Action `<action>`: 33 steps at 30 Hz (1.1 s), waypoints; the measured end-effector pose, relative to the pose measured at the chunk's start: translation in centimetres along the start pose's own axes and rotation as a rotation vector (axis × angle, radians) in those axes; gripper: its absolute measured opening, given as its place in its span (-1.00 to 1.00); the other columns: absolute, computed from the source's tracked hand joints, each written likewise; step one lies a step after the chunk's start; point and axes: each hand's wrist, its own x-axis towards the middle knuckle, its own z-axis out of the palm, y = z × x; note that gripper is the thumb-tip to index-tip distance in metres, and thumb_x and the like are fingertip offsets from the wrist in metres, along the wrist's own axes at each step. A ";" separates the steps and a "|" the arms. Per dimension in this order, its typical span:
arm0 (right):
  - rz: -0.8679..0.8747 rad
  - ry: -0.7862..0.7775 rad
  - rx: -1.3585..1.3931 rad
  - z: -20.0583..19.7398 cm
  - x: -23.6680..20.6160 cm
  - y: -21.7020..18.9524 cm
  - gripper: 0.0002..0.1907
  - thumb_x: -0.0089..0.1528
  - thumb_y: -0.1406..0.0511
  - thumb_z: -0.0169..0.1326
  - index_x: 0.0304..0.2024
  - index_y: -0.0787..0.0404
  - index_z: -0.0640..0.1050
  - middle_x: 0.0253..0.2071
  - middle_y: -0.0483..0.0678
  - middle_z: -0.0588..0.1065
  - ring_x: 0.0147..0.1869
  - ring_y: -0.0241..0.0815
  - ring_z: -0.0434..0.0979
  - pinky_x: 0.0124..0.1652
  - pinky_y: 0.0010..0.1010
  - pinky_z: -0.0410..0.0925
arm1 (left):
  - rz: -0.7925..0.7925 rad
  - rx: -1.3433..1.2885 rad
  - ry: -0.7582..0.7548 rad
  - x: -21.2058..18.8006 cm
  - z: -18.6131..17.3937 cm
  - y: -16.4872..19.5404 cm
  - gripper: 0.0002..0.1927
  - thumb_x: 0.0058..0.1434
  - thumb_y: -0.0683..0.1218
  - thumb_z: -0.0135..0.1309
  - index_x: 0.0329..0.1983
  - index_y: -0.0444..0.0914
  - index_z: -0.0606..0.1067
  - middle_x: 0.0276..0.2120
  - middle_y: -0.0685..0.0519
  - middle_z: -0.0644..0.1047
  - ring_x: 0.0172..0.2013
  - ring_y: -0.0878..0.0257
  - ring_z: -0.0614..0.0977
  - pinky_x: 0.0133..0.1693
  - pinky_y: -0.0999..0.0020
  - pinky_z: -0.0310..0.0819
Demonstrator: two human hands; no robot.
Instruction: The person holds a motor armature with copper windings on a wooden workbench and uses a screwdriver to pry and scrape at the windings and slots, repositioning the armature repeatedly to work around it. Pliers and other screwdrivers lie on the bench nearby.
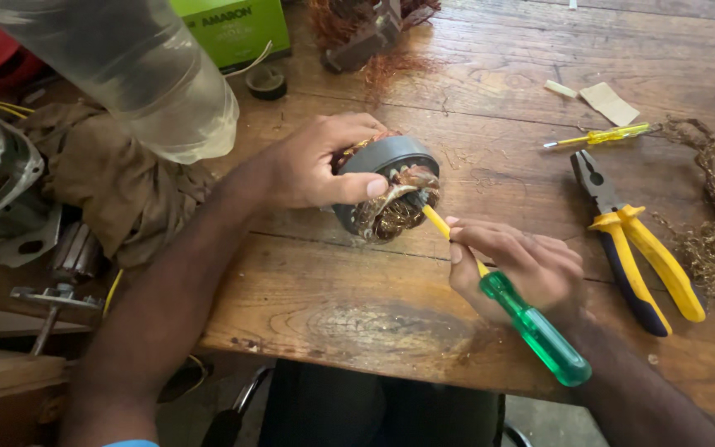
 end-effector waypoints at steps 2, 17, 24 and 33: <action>-0.007 -0.003 0.008 0.2 -0.1 0.0 -0.75 0.14 0.45 0.30 -0.14 0.19 0.60 -0.16 -0.05 0.65 -0.24 -0.23 0.70 -0.24 -0.43 0.52 | 0.029 0.009 0.009 0.0 0.1 0.2 -0.39 0.19 0.20 0.20 0.14 -0.31 0.55 0.07 -0.12 0.57 0.04 0.10 0.64 0.03 0.24 0.55; 0.464 -0.080 0.364 -0.7 1.3 -1.0 -0.87 0.37 0.48 0.01 -0.10 0.36 0.59 -0.25 0.04 0.66 -0.16 -0.23 0.74 -0.14 -0.47 0.60 | 0.010 0.029 -0.018 0.4 0.8 1.0 -0.34 0.18 0.28 0.16 0.10 -0.33 0.57 0.08 -0.13 0.59 0.02 0.05 0.67 0.01 0.23 0.61; 0.543 -0.073 0.571 -0.5 1.4 -0.1 -0.84 0.39 0.46 -0.04 -0.10 0.44 0.56 -0.23 0.11 0.65 -0.15 -0.17 0.74 -0.12 -0.42 0.61 | -0.040 0.023 -0.045 0.2 0.6 1.3 -0.36 0.13 0.28 0.15 0.02 -0.32 0.61 0.11 -0.14 0.58 0.00 0.04 0.67 -0.05 0.24 0.60; 0.748 -0.056 0.896 0.0 1.1 1.5 -0.78 0.39 0.43 -0.10 -0.17 0.46 0.56 -0.26 0.16 0.63 -0.25 -0.08 0.74 -0.17 -0.31 0.64 | -0.017 -0.016 -0.089 0.3 0.5 1.7 -0.33 0.10 0.28 0.18 0.08 -0.31 0.61 0.18 -0.16 0.52 0.08 0.00 0.62 0.00 0.17 0.62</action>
